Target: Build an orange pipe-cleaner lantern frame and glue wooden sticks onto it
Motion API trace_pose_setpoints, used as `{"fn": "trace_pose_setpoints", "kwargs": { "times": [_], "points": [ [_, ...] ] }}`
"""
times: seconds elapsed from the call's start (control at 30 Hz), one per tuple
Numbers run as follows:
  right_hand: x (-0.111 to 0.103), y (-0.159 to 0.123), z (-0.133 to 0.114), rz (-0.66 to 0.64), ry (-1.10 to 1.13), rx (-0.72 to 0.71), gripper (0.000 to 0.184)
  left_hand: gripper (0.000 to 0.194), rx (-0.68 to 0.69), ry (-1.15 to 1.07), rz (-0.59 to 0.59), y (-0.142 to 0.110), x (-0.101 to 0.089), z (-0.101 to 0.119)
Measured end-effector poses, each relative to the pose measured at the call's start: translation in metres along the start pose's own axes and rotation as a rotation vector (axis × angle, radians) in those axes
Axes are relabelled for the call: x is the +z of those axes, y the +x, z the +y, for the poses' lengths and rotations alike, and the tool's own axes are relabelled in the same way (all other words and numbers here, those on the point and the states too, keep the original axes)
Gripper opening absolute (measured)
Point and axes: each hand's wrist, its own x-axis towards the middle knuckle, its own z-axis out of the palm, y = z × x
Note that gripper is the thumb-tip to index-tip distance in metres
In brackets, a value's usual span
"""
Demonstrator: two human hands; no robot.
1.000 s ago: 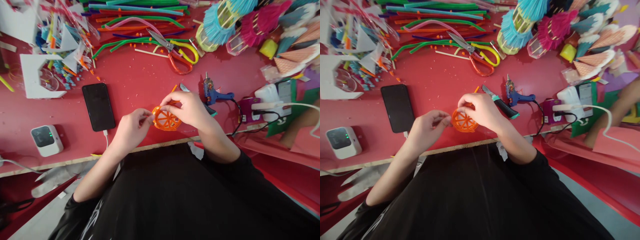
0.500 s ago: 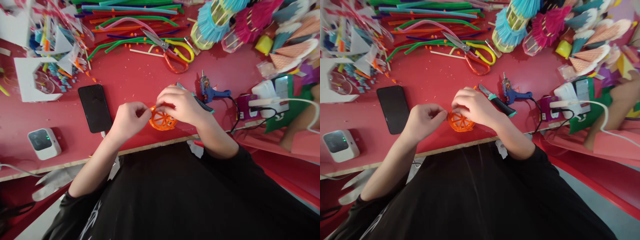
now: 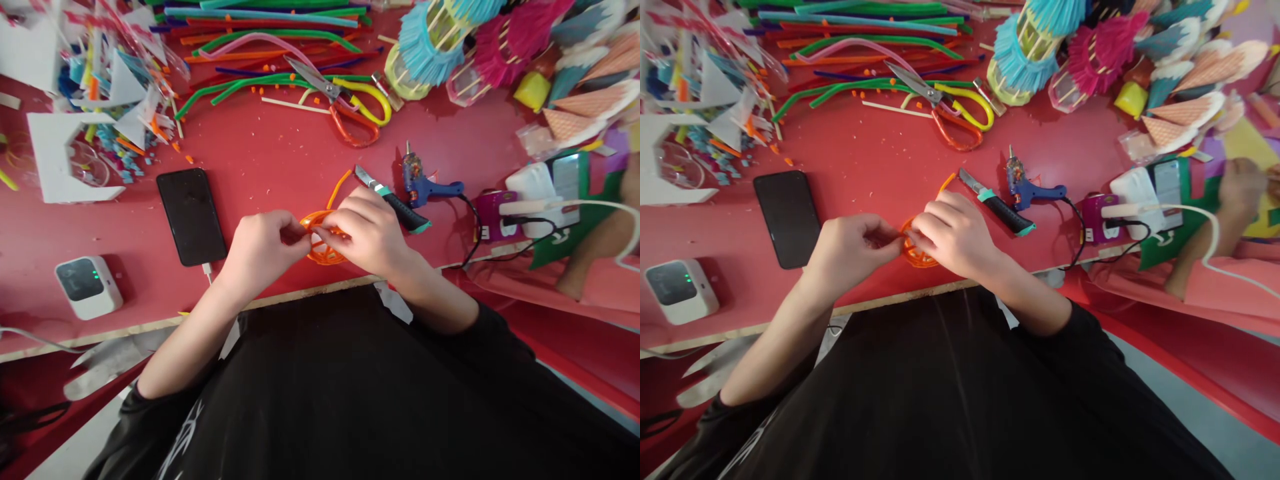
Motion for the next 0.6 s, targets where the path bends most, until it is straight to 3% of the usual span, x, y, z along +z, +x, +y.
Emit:
{"fn": "trace_pose_setpoints", "kwargs": {
  "times": [0.37, 0.6],
  "points": [
    [-0.007, -0.014, -0.016, 0.068, 0.063, 0.144, 0.008, 0.008, -0.015, 0.017, 0.011, -0.001, 0.001, 0.006],
    [-0.011, -0.018, -0.024, 0.087, 0.059, 0.157, 0.008, 0.009, 0.017, 0.151, 0.030, -0.001, 0.001, 0.007]
  ]
}}
